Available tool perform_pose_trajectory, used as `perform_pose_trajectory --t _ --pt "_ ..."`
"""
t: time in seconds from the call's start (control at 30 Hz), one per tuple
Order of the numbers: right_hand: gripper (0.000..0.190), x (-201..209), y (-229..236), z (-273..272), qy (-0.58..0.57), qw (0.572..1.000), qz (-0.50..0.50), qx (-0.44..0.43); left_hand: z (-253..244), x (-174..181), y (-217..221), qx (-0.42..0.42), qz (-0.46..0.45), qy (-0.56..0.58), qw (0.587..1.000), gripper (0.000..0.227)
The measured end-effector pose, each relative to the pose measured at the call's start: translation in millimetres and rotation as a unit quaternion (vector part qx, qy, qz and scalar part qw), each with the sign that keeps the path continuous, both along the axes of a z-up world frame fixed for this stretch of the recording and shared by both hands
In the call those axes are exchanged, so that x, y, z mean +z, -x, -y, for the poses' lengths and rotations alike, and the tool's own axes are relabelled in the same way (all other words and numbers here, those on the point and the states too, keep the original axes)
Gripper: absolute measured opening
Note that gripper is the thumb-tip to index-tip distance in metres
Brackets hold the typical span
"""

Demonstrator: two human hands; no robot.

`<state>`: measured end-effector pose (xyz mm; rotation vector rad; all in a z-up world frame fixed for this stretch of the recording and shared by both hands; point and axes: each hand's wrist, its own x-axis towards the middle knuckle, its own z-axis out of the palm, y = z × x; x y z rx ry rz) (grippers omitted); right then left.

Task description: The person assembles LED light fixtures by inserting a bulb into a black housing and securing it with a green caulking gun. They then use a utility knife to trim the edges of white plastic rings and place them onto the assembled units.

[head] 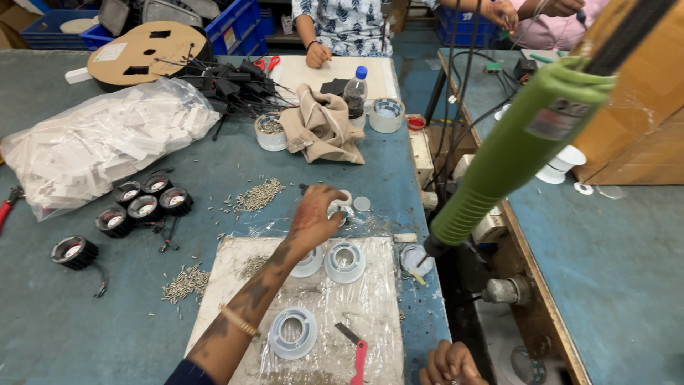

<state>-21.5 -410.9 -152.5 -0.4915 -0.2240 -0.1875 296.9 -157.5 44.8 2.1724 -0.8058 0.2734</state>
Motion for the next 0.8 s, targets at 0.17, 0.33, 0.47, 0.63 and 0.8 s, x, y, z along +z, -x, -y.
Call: perform_pose_trajectory --t 0.17,0.33,0.47,0.63,0.8 --pt "0.042 -46 19 35 -0.008 0.991 -0.065 -0.114 52 -10 -37 -0.045 0.014 -0.126 0.991 0.039" --pt "0.039 -50 13 58 0.135 0.980 -0.047 -0.140 78 -27 -58 -0.032 -0.012 -0.224 0.974 0.042" --pt "0.041 -44 10 63 0.160 0.977 -0.065 -0.126 80 -35 -68 -0.018 -0.039 -0.247 0.968 0.034" --pt "0.043 -32 -4 64 0.189 0.971 -0.087 -0.116 79 -50 -79 -0.024 -0.027 -0.242 0.970 0.042" --pt "0.046 -31 -5 69 0.211 0.963 -0.104 -0.134 75 -49 -80 -0.044 -0.012 -0.220 0.974 0.053"
